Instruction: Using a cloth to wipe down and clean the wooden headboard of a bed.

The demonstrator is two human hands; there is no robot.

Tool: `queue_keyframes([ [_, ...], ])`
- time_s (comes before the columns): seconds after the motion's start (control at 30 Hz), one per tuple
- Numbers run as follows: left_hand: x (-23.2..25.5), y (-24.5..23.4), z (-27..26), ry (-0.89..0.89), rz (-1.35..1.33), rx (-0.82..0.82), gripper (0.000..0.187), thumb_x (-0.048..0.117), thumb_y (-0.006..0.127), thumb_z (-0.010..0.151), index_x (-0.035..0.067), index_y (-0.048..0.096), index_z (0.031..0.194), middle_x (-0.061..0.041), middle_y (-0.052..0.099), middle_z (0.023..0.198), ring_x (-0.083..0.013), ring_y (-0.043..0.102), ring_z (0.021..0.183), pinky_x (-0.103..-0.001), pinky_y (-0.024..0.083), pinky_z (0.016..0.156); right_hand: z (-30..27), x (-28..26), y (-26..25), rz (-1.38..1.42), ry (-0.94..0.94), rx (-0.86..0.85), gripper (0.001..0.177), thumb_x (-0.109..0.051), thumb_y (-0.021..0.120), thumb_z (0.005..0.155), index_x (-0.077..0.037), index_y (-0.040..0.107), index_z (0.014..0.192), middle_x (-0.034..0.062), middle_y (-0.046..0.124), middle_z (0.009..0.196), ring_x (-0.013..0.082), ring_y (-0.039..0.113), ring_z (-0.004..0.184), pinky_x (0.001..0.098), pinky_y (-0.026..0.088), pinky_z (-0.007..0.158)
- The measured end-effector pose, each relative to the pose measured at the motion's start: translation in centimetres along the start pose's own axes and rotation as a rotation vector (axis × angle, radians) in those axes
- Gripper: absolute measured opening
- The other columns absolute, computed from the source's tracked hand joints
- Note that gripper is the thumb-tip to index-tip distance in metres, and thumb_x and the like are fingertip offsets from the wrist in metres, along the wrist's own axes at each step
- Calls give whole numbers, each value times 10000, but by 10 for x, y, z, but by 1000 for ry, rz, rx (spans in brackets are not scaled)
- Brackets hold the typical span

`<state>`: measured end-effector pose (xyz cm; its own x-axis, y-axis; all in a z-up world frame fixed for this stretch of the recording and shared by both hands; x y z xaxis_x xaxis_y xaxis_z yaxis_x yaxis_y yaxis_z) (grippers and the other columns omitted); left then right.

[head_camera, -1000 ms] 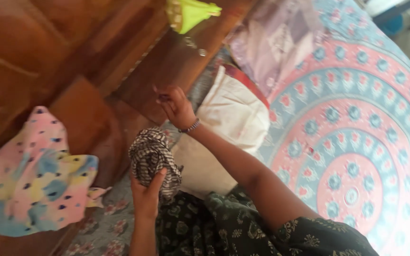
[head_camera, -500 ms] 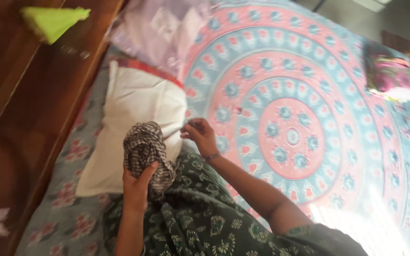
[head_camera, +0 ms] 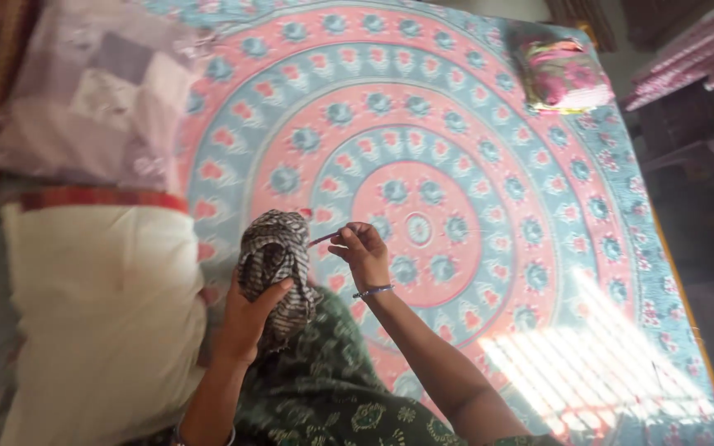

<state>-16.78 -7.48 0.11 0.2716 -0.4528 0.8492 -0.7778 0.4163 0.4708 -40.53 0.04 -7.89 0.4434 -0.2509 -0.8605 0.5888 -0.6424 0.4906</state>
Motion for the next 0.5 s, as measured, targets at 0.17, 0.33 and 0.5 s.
queue_keyframes([
  [0.17, -12, 62, 67, -183, 79, -64, 674, 73, 780, 799, 54, 493, 1408, -104, 657, 1268, -183, 675, 1093, -359, 570, 911, 35, -33, -34, 3, 20, 140, 166, -82, 698, 965, -25, 613, 1096, 99, 685, 991, 235, 724, 925, 414, 630, 807],
  [0.33, 12, 119, 115, -223, 64, -138, 693, 67, 791, 802, 25, 492, 1425, -140, 665, 1260, -210, 677, 1077, -367, 572, 905, 61, -65, -55, -10, 33, 191, 147, -77, 677, 982, -23, 605, 1099, 110, 693, 990, 230, 726, 939, 400, 622, 814],
  [0.5, 57, 164, 157, -209, 120, -243, 729, 93, 782, 807, 41, 449, 1454, -116, 652, 1300, -211, 674, 1152, -373, 584, 935, 83, -117, -53, -115, 34, 217, 162, -102, 660, 980, -18, 611, 1110, 100, 696, 992, 221, 725, 930, 386, 627, 797],
])
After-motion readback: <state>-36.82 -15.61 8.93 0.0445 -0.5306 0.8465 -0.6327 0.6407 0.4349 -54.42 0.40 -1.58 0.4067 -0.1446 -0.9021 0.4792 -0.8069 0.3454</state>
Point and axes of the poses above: each hand's wrist, its own z-axis towards the middle knuckle, its own y-axis out of the palm, x = y × z, the point moved 7 cm from there along z, towards the middle knuckle
